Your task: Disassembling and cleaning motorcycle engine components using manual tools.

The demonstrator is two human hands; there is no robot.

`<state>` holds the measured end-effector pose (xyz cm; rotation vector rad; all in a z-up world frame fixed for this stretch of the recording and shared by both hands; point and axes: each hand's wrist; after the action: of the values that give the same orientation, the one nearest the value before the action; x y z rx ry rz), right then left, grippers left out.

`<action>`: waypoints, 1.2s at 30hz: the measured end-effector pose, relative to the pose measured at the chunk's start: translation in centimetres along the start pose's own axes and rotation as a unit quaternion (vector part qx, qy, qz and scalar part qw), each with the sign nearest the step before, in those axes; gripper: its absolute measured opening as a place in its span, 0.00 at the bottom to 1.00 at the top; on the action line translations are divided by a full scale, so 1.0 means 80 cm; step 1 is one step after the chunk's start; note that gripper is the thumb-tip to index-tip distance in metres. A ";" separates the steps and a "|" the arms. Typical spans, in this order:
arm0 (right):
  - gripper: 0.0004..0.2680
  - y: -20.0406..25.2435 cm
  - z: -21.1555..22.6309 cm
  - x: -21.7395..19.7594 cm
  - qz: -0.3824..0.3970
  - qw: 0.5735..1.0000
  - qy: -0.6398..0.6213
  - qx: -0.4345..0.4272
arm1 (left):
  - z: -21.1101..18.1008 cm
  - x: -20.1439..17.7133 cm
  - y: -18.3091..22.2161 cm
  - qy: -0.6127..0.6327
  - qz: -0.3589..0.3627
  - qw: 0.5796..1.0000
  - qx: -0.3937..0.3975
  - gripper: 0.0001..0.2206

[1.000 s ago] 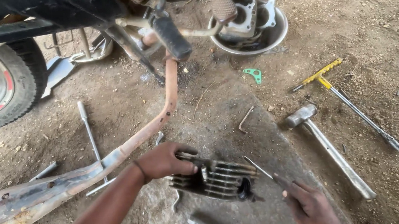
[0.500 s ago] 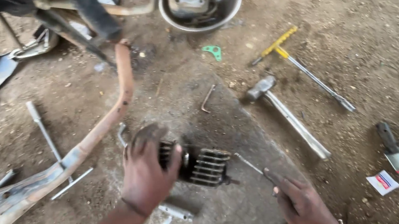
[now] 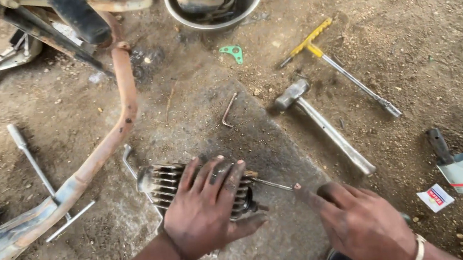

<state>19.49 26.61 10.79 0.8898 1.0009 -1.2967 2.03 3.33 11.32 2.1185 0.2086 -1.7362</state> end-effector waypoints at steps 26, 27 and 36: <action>0.21 0.043 -0.065 0.118 0.033 0.976 -0.178 0.122 | -0.001 -0.012 -0.005 -0.011 0.087 0.989 -0.122 0.54; 0.21 0.039 -0.057 0.107 0.002 0.979 -0.185 0.081 | -0.004 -0.008 -0.006 -0.013 0.085 0.989 -0.121 0.54; 0.27 -0.006 -0.021 0.020 0.193 0.887 -0.355 0.223 | -0.015 -0.006 -0.010 -0.031 0.020 0.992 -0.124 0.57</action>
<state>18.91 27.59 8.76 0.7956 -0.0629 -1.3633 2.73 4.57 11.78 1.8763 0.3421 -1.6559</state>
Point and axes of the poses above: each hand's wrist, its own y-axis away from the middle knuckle, its own x-axis out of the palm, z = x × y, and after that the axes turned 2 degrees about -y, right-handed
